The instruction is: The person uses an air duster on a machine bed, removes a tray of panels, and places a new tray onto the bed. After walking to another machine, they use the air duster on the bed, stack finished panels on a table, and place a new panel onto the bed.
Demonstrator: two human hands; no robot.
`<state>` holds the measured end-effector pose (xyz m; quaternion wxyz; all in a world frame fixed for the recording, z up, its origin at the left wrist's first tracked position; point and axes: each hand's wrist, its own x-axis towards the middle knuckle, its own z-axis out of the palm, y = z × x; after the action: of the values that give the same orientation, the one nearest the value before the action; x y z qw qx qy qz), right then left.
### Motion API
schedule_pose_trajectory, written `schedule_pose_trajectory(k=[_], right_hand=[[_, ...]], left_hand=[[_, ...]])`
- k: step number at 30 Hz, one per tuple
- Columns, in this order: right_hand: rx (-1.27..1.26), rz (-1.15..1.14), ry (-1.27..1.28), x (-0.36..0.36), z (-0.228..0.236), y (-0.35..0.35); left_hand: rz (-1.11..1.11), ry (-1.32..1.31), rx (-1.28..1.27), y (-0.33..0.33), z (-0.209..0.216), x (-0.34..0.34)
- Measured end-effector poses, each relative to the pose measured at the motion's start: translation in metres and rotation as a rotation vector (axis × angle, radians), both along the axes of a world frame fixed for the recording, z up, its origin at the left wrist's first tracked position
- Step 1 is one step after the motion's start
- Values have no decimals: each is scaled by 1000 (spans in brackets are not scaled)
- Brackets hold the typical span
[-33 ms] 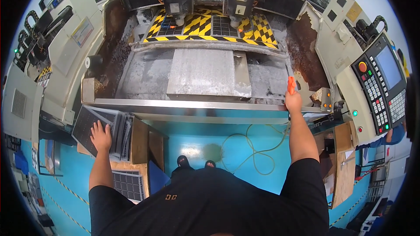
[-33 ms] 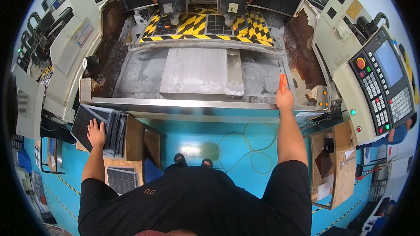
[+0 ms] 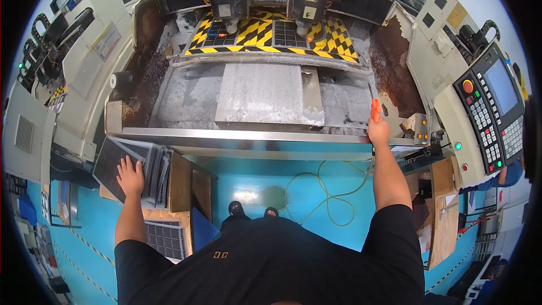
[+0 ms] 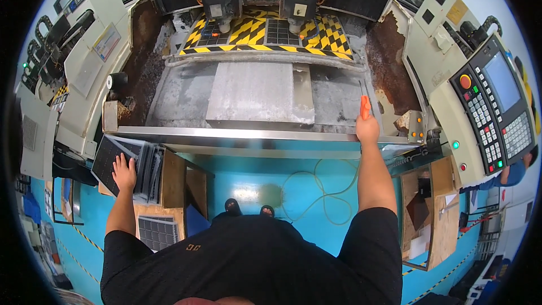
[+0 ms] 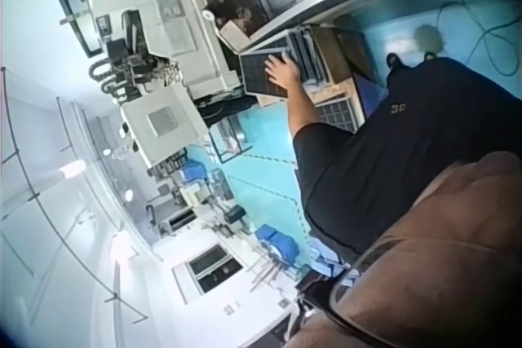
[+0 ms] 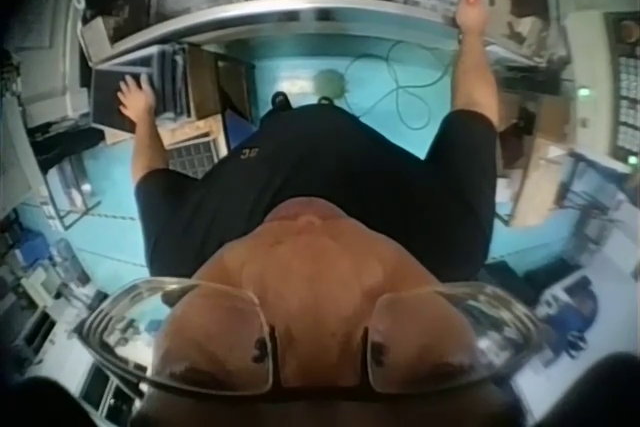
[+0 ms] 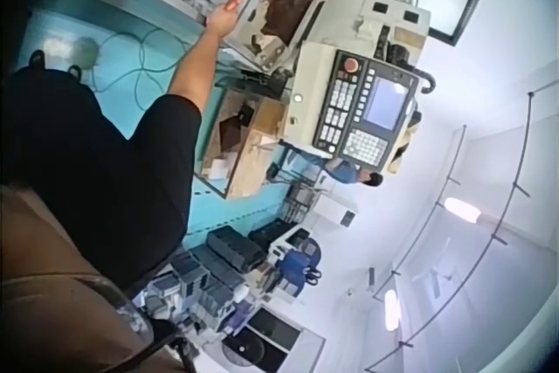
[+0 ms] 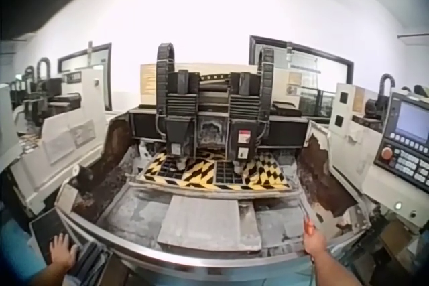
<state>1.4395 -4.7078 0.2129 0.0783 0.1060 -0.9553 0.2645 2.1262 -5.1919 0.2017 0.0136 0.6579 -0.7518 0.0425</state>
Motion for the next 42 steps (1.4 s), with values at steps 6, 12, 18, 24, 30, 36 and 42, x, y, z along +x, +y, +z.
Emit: schedule_pose_trajectory(k=[6, 12, 18, 24, 30, 36, 42], right_hand=[[9, -2, -13, -2, -3, 1], [4, -6, -31, -5, -4, 1], [-3, 1, -42, -2, -1, 1], [-6, -3, -13, -2, 2, 1], [-21, -14, -24, 6, 8, 1], [-2, 95, 76, -16, -20, 6], [-652, 377, -342, -75, -58, 52]], left_hand=[[8, -7, 1, 0, 0, 0], [10, -8, -1, -1, -2, 1], [42, -60, -30, 4, 1, -4], [32, -17, 46, -1, 1, -3], [20, -15, 49, -3, 3, -6], [-62, 11, -93, 9, 7, 8], [-22, 46, -97, 0, 2, 5]])
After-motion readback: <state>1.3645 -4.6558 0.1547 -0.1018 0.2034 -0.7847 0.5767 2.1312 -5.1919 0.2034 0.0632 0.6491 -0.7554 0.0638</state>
